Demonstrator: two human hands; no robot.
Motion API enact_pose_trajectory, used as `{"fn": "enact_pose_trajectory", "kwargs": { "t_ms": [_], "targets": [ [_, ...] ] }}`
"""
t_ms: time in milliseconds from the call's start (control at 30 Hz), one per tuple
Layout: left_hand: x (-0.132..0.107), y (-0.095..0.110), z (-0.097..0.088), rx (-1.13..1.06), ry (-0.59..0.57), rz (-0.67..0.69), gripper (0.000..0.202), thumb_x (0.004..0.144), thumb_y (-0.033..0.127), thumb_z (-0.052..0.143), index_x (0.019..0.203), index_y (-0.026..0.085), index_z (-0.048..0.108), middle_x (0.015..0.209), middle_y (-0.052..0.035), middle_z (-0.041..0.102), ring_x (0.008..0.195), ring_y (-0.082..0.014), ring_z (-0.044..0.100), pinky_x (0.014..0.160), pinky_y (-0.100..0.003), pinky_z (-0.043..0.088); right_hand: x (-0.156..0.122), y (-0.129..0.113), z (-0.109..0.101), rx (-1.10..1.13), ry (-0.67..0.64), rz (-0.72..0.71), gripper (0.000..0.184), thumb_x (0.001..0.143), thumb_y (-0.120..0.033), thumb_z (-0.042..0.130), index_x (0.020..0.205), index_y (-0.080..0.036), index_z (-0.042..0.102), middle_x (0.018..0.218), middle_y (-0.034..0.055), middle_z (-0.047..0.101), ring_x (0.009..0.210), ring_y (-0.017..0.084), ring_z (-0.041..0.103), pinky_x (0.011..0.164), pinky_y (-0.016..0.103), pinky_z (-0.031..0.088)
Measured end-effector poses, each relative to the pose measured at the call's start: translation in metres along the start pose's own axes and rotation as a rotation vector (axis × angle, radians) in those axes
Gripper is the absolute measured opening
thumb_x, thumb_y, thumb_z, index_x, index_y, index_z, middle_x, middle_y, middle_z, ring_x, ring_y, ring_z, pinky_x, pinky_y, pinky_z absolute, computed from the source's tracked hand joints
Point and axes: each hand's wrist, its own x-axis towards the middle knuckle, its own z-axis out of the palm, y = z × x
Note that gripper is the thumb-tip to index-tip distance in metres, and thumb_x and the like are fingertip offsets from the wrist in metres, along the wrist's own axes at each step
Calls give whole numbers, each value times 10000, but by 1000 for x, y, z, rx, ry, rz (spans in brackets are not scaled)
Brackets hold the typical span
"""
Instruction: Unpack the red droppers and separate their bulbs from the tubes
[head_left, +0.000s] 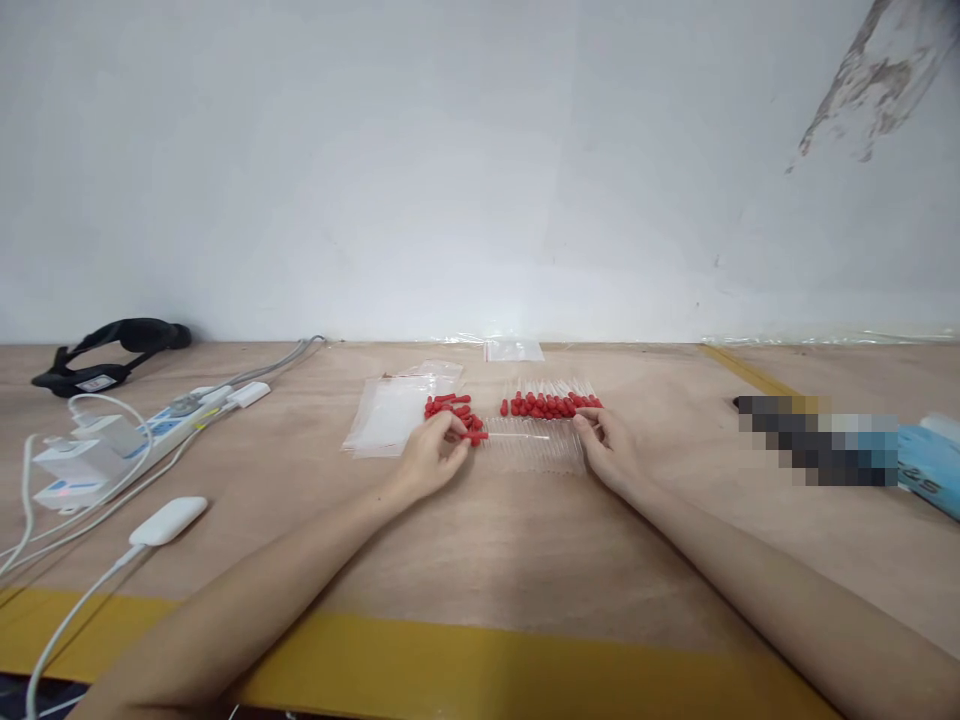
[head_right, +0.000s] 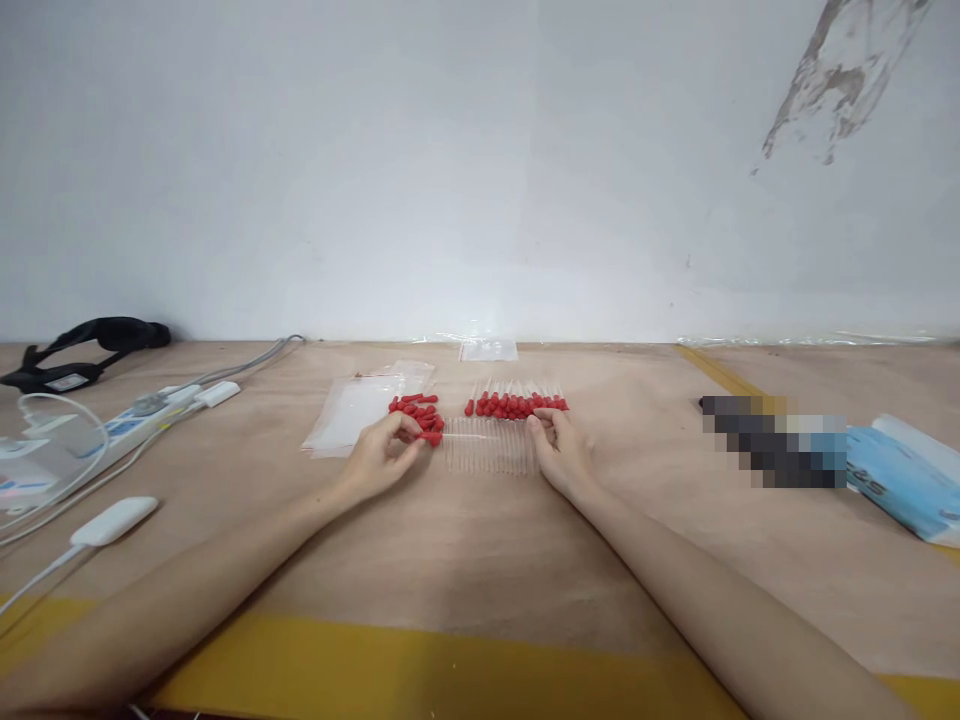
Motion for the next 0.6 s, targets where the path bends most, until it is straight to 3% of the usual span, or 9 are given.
{"fn": "enact_pose_trajectory", "kwargs": {
  "t_ms": [167,367,600],
  "targets": [
    [-13,5,12,68,-10,162,25,779,173,465,801,178,477,780,-20,556,730,-132,526,659,-259,434,-7,-15,-9,-18,-79,-249,370,875,-409,284,1026,-225,567,1033,62,575,977,190,498,841,368,317],
    [-16,14,19,68,-74,219,19,796,179,456,800,176,475,766,-17,538,719,-122,519,656,-237,432,-21,-40,-12,-244,-282,-543,307,851,-404,408,1068,-255,565,928,33,634,913,181,498,904,415,176],
    [-19,23,24,160,-52,355,198,801,281,507,967,177,539,938,-71,552,856,-166,512,772,-308,401,-34,-62,-3,-308,-358,-597,264,879,-298,374,845,-234,628,717,3,642,758,141,499,896,399,147]
  ]
}}
